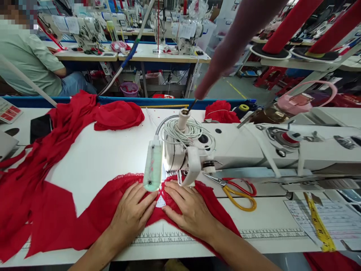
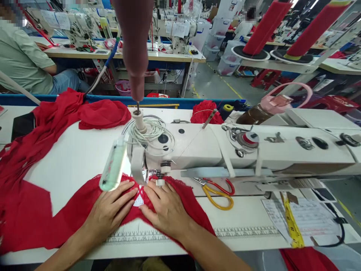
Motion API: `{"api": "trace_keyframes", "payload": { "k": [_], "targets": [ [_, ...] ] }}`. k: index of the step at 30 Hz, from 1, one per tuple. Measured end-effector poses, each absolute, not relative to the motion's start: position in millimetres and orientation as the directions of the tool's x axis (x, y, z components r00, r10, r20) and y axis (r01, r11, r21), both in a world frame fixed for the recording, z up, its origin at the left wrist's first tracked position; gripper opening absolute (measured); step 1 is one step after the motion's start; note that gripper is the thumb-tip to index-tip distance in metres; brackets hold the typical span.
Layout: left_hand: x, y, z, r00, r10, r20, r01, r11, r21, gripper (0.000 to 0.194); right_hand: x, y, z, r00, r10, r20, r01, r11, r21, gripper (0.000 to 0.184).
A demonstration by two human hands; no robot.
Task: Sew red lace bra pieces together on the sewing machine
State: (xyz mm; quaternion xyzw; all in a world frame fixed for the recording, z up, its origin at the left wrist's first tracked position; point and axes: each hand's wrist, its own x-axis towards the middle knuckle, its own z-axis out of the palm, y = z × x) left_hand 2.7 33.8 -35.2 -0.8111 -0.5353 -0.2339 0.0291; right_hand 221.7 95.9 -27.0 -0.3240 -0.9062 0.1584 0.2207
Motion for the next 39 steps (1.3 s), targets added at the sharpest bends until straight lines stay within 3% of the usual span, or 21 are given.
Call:
{"api": "trace_keyframes", "payload": {
  "k": [9, 13, 16, 19, 22, 24, 27, 29, 33, 39],
  "targets": [
    [5.6, 32.0, -30.9, 0.306, 0.831, 0.465, 0.862, -0.449, 0.235, 0.028, 218.8, 93.9, -17.7, -0.696, 0.594, 0.404, 0.437, 0.797, -0.417, 0.031],
    [5.8, 37.8, -20.4, 0.23, 0.859, 0.458, 0.895, -0.371, 0.246, 0.027, 225.8, 96.4, -11.2, -0.636, 0.649, 0.419, 0.613, 0.754, -0.236, 0.025],
    [3.7, 50.0, -13.8, 0.166, 0.909, 0.382, 0.922, -0.281, 0.268, 0.042, 234.3, 103.3, -12.8, -0.552, 0.703, 0.448, 0.769, 0.637, -0.052, 0.021],
    [3.8, 61.2, -7.5, 0.198, 0.938, 0.285, 0.891, -0.294, 0.346, 0.049, 238.1, 99.9, -7.1, -0.549, 0.708, 0.444, 0.792, 0.611, 0.005, 0.014],
    [6.3, 62.2, 4.2, 0.224, 0.93, 0.29, 0.861, -0.329, 0.388, 0.013, 231.1, 74.0, 18.5, -0.522, 0.758, 0.39, 0.777, 0.612, -0.148, 0.013],
    [5.6, 56.0, 14.3, 0.207, 0.921, 0.33, 0.853, -0.335, 0.401, 0.011, 221.0, 49.7, 41.2, -0.58, 0.743, 0.335, 0.664, 0.669, -0.335, 0.01],
    [-3.4, 39.5, 25.2, 0.071, 0.877, 0.475, 0.798, -0.336, 0.5, 0.017, 203.9, 25.3, 64.8, -0.845, 0.42, 0.33, 0.219, 0.836, -0.504, 0.023],
    [-14.0, 26.6, 26.4, -0.02, 0.831, 0.555, 0.726, -0.369, 0.58, 0.016, 193.6, 25.9, 67.3, -0.856, 0.318, 0.408, 0.04, 0.827, -0.561, 0.025],
    [-33.8, 6.0, 19.3, -0.051, 0.838, 0.544, 0.667, -0.377, 0.643, 0.012, 172.7, 52.2, 52.0, -0.655, 0.596, 0.465, 0.144, 0.702, -0.698, 0.019],
    [-40.2, -0.9, 15.7, -0.047, 0.867, 0.495, 0.671, -0.34, 0.659, 0.011, 152.9, 62.7, 35.1, -0.695, 0.644, 0.321, 0.125, 0.548, -0.827, 0.014]
  ]
}}
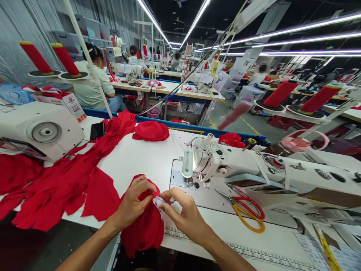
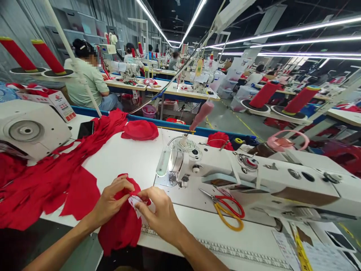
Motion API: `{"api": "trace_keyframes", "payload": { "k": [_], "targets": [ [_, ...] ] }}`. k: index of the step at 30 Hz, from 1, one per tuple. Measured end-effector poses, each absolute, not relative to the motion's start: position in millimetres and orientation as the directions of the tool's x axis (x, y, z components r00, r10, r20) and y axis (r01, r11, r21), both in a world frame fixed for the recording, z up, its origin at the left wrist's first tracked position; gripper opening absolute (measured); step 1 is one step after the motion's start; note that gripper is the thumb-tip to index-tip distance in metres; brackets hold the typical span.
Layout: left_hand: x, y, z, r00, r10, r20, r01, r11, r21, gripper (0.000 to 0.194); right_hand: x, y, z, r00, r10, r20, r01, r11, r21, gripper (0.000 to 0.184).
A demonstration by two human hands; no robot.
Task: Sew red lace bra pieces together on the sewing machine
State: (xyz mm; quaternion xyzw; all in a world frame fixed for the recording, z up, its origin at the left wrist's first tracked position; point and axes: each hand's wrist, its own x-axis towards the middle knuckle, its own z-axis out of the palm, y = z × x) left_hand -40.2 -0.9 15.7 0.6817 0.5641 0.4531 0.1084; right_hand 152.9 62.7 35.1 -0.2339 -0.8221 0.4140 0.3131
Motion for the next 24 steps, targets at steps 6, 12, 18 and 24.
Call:
{"api": "trace_keyframes", "payload": {
  "k": [6, 12, 18, 24],
  "targets": [
    [-44.2, -3.2, 25.0, 0.069, 0.965, 0.254, 0.556, -0.249, 0.793, 0.019, 153.3, 63.6, 31.0, -0.698, 0.693, 0.181, 0.127, 0.368, -0.921, 0.019],
    [-42.1, -7.8, 30.2, 0.128, 0.988, 0.09, 0.353, -0.13, 0.927, 0.019, 153.1, 67.9, 28.7, -0.685, 0.717, 0.129, 0.16, 0.32, -0.934, 0.014],
    [-40.2, -12.8, 18.5, 0.014, 0.997, 0.077, 0.449, -0.075, 0.891, 0.023, 145.4, 71.1, 22.5, -0.753, 0.658, 0.024, 0.201, 0.265, -0.943, 0.014],
    [-124.2, 34.6, 77.4, -0.031, 0.994, 0.107, 0.696, -0.055, 0.716, 0.038, 56.0, 88.5, 32.5, -0.613, 0.789, 0.036, 0.073, 0.102, -0.992, 0.02]
  ]
}}
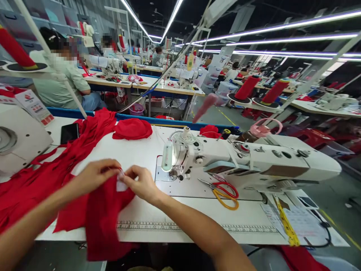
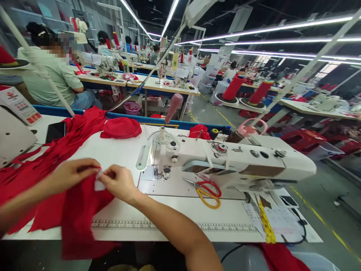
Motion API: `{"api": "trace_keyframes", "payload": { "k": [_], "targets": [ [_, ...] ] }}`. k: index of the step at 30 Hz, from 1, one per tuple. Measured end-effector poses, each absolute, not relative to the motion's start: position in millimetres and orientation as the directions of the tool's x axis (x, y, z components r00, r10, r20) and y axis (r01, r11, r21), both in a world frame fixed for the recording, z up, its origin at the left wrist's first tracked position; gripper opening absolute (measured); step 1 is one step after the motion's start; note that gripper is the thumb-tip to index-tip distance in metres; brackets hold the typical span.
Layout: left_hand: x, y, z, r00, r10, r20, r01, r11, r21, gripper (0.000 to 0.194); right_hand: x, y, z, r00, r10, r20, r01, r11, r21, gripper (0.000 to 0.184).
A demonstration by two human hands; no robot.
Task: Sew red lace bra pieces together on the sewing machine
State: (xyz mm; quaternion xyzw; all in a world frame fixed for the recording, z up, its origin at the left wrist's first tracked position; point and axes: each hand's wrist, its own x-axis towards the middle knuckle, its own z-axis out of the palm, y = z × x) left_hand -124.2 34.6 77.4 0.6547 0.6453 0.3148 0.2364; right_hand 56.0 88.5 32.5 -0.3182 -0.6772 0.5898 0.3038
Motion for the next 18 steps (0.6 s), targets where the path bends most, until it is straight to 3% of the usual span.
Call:
{"api": "trace_keyframes", "payload": {
  "k": [2, 5, 7, 10, 13, 18],
  "targets": [
    [-151.4, 60.0, 114.9, -0.013, 0.994, 0.111, 0.789, -0.058, 0.611, 0.048, 28.8, 94.2, 45.3, -0.545, 0.834, 0.087, -0.146, 0.007, -0.989, 0.021],
    [-163.7, 90.9, 148.4, 0.174, 0.982, -0.075, 0.865, -0.116, 0.489, 0.055, 21.8, 96.9, 54.7, -0.567, 0.82, 0.073, -0.301, -0.124, -0.945, 0.032],
    [-153.2, 104.6, 142.8, 0.312, 0.928, -0.203, 0.852, -0.178, 0.493, 0.046, 37.6, 96.2, 47.5, -0.612, 0.79, -0.033, -0.256, -0.237, -0.937, 0.04],
    [-124.7, 119.5, 104.4, 0.464, 0.825, -0.324, 0.776, -0.202, 0.597, 0.03, 70.8, 96.5, 24.9, -0.615, 0.754, -0.23, -0.1, -0.364, -0.926, 0.048],
    [-100.2, 131.6, 63.3, 0.504, 0.797, -0.333, 0.712, -0.165, 0.683, 0.025, 95.1, 98.7, 6.5, -0.593, 0.734, -0.331, 0.001, -0.41, -0.912, 0.05],
    [-64.2, 135.7, 26.7, 0.456, 0.857, -0.242, 0.677, -0.157, 0.719, 0.022, 126.7, 102.7, -3.7, -0.497, 0.769, -0.402, 0.151, -0.379, -0.913, 0.039]
  ]
}}
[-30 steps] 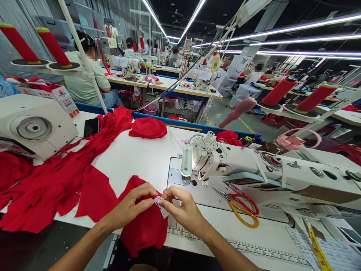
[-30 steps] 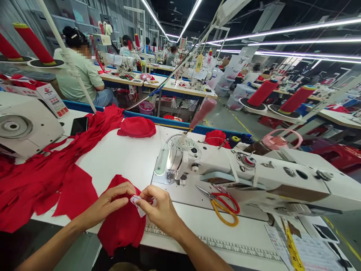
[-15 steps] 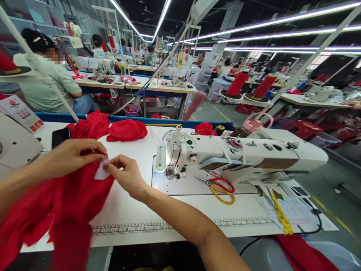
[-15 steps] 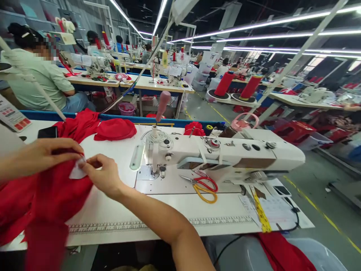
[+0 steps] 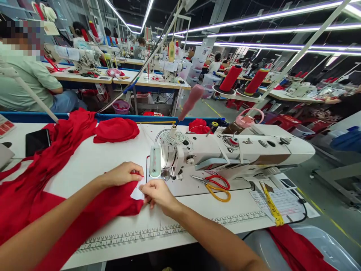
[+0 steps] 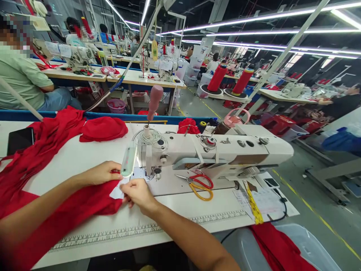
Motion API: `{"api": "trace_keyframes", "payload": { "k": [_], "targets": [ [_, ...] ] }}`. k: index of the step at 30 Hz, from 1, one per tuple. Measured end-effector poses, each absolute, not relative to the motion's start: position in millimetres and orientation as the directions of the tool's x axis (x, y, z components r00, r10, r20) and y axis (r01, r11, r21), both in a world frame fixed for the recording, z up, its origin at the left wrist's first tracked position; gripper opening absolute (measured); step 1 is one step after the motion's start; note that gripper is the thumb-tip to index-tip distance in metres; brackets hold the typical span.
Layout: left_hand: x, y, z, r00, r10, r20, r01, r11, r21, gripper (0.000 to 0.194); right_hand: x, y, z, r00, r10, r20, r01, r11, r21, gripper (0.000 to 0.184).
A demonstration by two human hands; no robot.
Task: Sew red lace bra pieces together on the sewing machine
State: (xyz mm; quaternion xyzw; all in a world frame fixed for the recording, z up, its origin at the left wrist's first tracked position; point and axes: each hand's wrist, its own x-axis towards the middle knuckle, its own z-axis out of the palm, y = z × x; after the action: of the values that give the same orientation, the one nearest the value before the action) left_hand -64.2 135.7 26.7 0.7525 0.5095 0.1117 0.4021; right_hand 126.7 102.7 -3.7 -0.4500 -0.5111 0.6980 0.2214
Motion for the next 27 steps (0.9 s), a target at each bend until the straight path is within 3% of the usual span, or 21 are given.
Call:
{"api": "trace_keyframes", "payload": {
  "k": [4, 10, 14, 18, 21, 27],
  "targets": [
    [-25.7, 127.2, 6.0, 0.349, 0.927, -0.138, 0.669, -0.143, 0.729, 0.018, 158.6, 105.6, -7.5, -0.374, 0.846, -0.38, 0.339, -0.257, -0.905, 0.026],
    [-8.3, 121.6, 2.2, 0.345, 0.936, -0.076, 0.62, -0.166, 0.767, 0.015, 176.5, 101.5, -4.9, -0.335, 0.907, -0.255, 0.492, -0.062, -0.868, 0.023],
    [-15.5, 111.5, 22.0, 0.373, 0.927, -0.049, 0.605, -0.202, 0.77, 0.013, 177.7, 99.3, -6.8, -0.371, 0.927, 0.049, 0.473, 0.234, -0.849, 0.006],
    [-17.9, 90.8, 33.0, 0.372, 0.928, 0.002, 0.623, -0.252, 0.74, 0.014, 177.1, 93.9, -11.5, -0.422, 0.824, 0.378, 0.368, 0.537, -0.76, 0.014],
    [-19.2, 73.9, 28.4, 0.371, 0.923, 0.096, 0.664, -0.336, 0.668, 0.017, 174.1, 86.1, -11.4, -0.427, 0.74, 0.52, 0.371, 0.668, -0.645, 0.018],
    [-80.7, 85.7, 50.9, 0.199, 0.954, 0.226, 0.736, -0.298, 0.608, 0.021, 178.3, 76.1, -11.9, -0.464, 0.749, 0.473, 0.362, 0.647, -0.671, 0.008]
  ]
}}
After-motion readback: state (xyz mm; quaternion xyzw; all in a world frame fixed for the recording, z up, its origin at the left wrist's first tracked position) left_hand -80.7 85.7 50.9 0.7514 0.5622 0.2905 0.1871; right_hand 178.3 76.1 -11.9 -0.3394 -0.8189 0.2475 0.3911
